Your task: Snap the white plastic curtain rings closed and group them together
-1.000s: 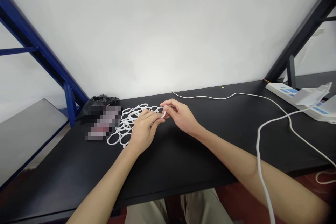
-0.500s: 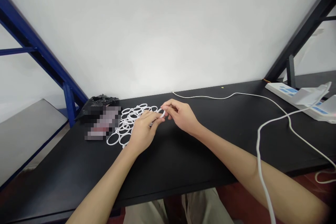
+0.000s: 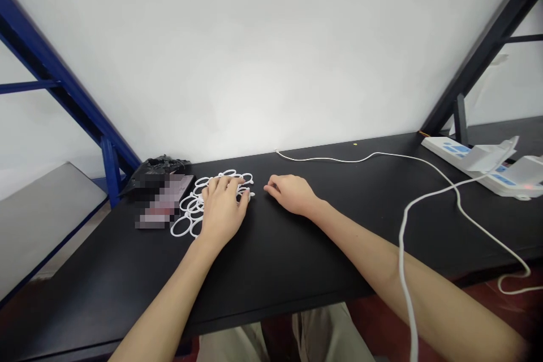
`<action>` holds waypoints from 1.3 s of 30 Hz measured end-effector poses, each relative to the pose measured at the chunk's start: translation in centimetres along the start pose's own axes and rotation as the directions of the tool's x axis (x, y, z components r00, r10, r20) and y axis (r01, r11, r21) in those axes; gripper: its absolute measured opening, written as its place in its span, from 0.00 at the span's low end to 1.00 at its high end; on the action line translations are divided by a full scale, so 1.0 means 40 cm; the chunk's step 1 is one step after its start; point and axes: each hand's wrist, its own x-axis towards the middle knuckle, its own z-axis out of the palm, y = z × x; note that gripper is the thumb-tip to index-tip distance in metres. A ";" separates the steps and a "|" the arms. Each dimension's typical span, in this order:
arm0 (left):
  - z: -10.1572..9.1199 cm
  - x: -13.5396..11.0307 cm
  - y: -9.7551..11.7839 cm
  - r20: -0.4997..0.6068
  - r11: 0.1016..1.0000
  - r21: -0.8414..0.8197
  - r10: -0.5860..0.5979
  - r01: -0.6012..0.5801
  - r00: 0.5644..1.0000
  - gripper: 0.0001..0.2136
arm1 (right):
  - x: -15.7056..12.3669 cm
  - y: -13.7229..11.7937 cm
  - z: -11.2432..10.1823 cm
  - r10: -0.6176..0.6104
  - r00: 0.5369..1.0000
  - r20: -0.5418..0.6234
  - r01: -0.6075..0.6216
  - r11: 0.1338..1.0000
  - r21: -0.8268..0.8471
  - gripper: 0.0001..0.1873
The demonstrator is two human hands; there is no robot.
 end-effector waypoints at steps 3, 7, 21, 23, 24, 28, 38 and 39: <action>0.001 -0.002 0.013 0.032 0.987 -0.134 0.092 -0.087 0.995 0.08 | 0.001 -0.004 0.009 -0.046 0.998 -0.049 0.048 0.998 0.034 0.12; 0.002 -0.006 0.028 0.073 0.948 -0.271 0.190 -0.164 0.979 0.06 | -0.006 -0.017 0.009 -0.079 0.992 -0.100 0.095 0.982 0.164 0.13; -0.021 0.008 0.022 -0.070 0.960 -0.280 -0.002 -0.017 0.998 0.07 | -0.021 -0.042 0.005 -0.258 0.966 0.018 0.257 0.966 0.042 0.10; -0.033 0.017 0.004 -0.129 0.929 -0.335 -0.212 0.159 0.969 0.07 | -0.024 -0.042 0.009 -0.306 0.951 0.043 0.304 0.951 0.051 0.11; -0.037 0.021 -0.006 -0.135 0.890 -0.387 -0.314 0.242 0.940 0.08 | -0.025 -0.040 0.011 -0.329 0.943 0.050 0.325 0.943 0.069 0.13; -0.035 0.040 -0.046 -0.134 0.652 -0.671 -0.574 0.352 0.808 0.12 | -0.024 -0.032 0.009 -0.359 0.933 0.043 0.348 0.924 0.162 0.19; -0.045 0.029 -0.017 -0.109 0.765 -0.584 -0.405 0.272 0.908 0.11 | -0.018 -0.045 -0.024 -0.092 0.912 -0.400 0.282 0.850 0.446 0.19; -0.046 0.024 -0.007 -0.107 0.833 -0.513 -0.301 0.206 0.948 0.10 | -0.019 -0.048 -0.026 -0.069 0.914 -0.400 0.273 0.833 0.480 0.18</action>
